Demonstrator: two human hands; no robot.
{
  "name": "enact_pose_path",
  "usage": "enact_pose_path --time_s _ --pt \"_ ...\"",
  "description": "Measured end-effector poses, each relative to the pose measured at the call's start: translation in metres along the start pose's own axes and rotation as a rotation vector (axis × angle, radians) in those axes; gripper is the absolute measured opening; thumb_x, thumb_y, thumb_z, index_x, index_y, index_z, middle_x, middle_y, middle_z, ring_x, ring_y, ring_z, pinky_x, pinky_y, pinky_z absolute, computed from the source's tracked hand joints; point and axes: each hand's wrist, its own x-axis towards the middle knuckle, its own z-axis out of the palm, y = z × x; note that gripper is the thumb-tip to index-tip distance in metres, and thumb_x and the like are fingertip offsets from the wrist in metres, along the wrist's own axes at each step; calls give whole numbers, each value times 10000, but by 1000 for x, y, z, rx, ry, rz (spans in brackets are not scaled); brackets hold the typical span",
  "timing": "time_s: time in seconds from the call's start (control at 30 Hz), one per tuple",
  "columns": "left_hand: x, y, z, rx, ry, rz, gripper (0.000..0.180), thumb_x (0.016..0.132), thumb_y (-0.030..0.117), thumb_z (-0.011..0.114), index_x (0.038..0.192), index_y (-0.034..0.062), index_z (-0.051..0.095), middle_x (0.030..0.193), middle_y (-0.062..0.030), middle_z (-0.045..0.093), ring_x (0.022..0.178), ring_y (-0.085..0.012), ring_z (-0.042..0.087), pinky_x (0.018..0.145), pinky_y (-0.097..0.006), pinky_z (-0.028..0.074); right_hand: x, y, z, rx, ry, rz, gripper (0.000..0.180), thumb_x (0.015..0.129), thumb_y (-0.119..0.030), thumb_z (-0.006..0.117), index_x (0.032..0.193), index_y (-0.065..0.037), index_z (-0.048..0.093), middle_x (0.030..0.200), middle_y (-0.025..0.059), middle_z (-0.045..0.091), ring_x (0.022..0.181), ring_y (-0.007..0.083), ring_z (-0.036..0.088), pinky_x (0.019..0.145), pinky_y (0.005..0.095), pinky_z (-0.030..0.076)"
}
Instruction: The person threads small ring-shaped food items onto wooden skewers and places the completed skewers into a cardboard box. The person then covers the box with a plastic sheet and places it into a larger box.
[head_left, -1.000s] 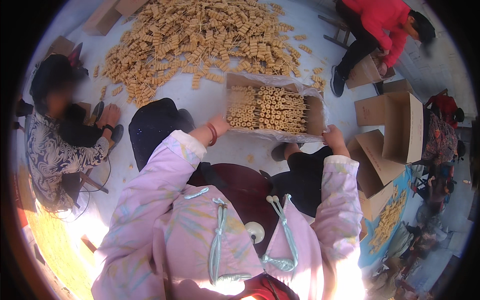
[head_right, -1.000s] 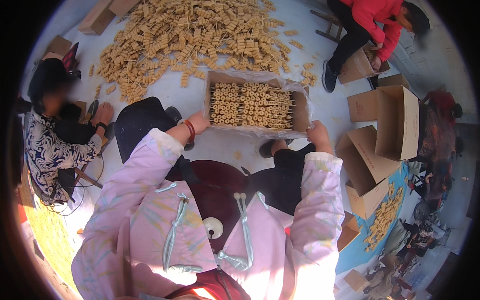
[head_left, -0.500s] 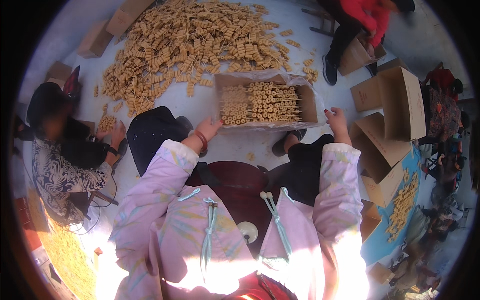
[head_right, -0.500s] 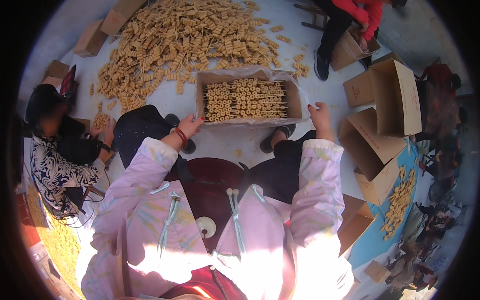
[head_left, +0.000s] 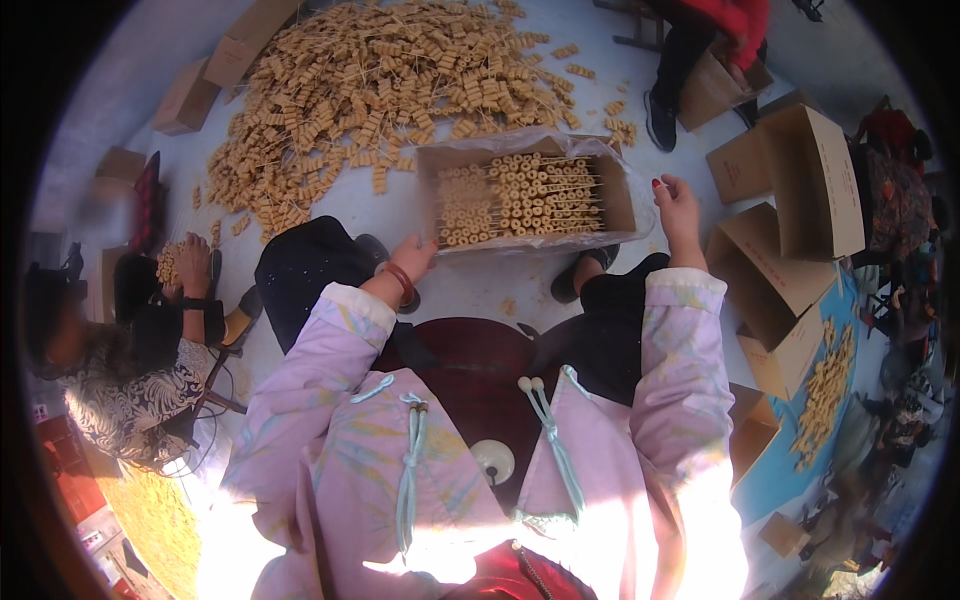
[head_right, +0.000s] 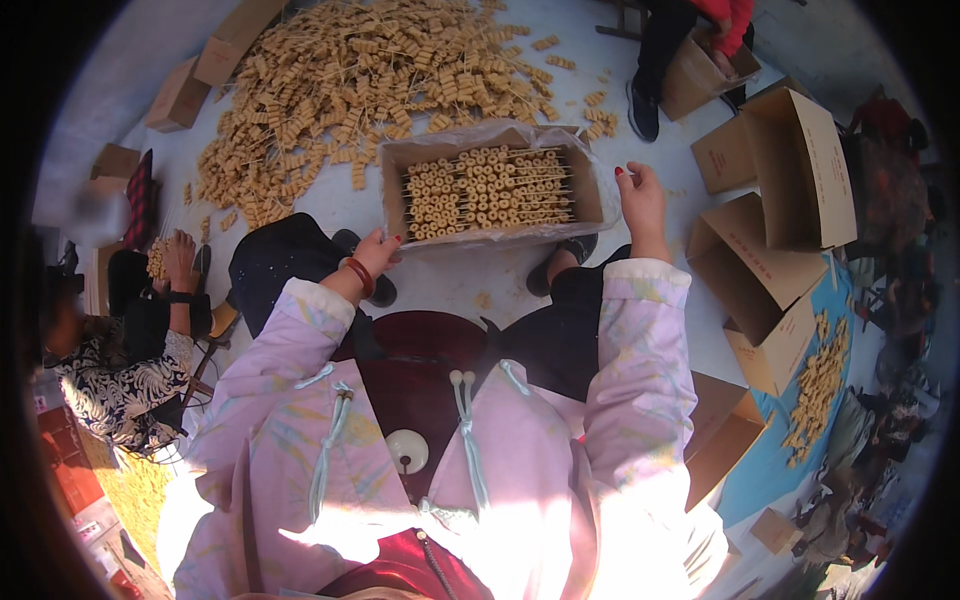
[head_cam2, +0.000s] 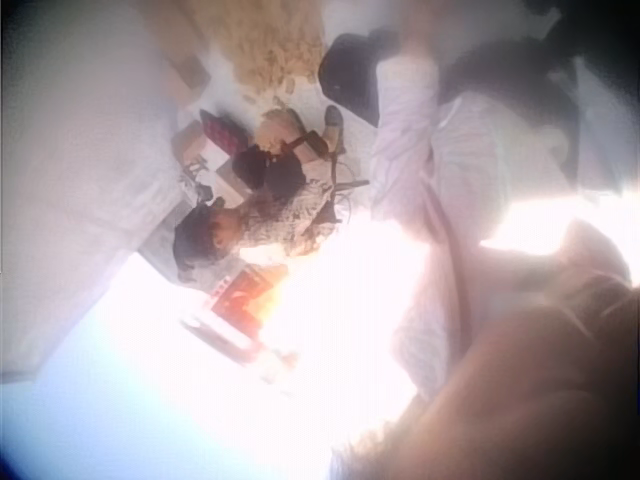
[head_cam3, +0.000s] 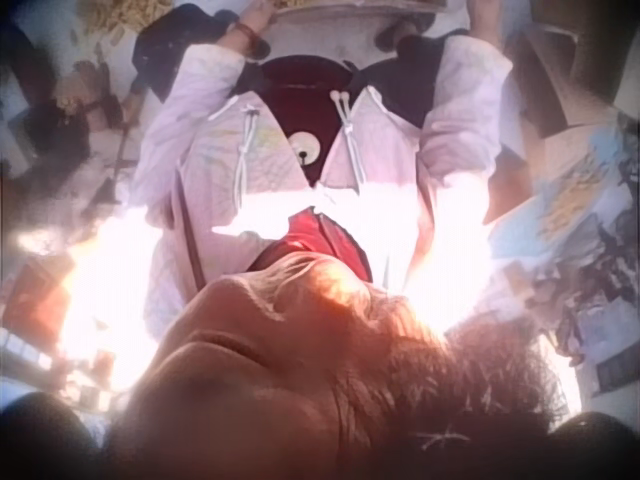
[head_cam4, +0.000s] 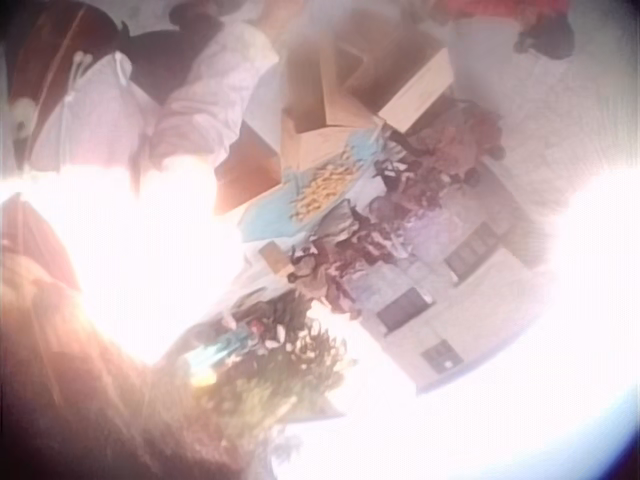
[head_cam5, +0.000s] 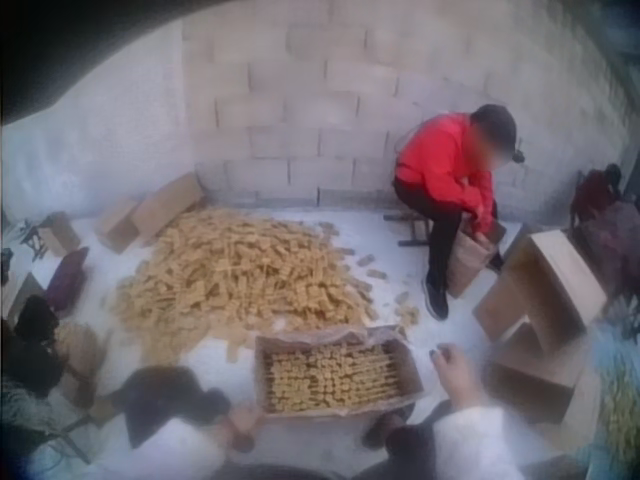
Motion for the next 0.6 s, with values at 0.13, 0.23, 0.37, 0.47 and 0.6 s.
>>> enact_pose_path --time_s 0.13,0.23,0.37,0.47,0.6 --pt "3 3 -3 110 -27 -25 471 921 321 580 1221 -36 520 1068 -180 643 827 -244 683 708 -356 528 -1 -5 -2 182 94 81 316 883 -196 660 1130 -1 641 898 90 685 777 148 646 724 291 512" --pt "6 3 -3 264 -12 -6 459 922 318 588 1210 -32 512 1107 -156 639 912 -256 670 766 -360 517 -5 -13 -3 168 67 112 291 890 -161 645 1133 0 640 913 92 686 773 141 647 722 286 516" --pt "13 0 -2 411 108 147 501 879 350 643 1170 -47 554 1082 -178 653 967 -275 646 818 -372 491 -5 -23 -2 206 82 66 266 891 -122 634 1126 3 639 927 89 685 762 137 647 715 280 522" --pt "19 2 -1 260 173 222 578 858 365 675 1242 -42 533 1096 -183 647 972 -272 633 834 -370 485 -2 -25 0 259 107 45 254 890 -106 635 1118 5 640 932 86 684 761 136 647 715 278 523" --pt "20 13 1 37 216 215 688 853 381 688 1359 -29 464 1142 -189 625 977 -266 618 870 -356 476 0 -23 2 232 94 45 248 891 -99 637 1115 8 641 936 84 685 758 134 645 712 274 525"
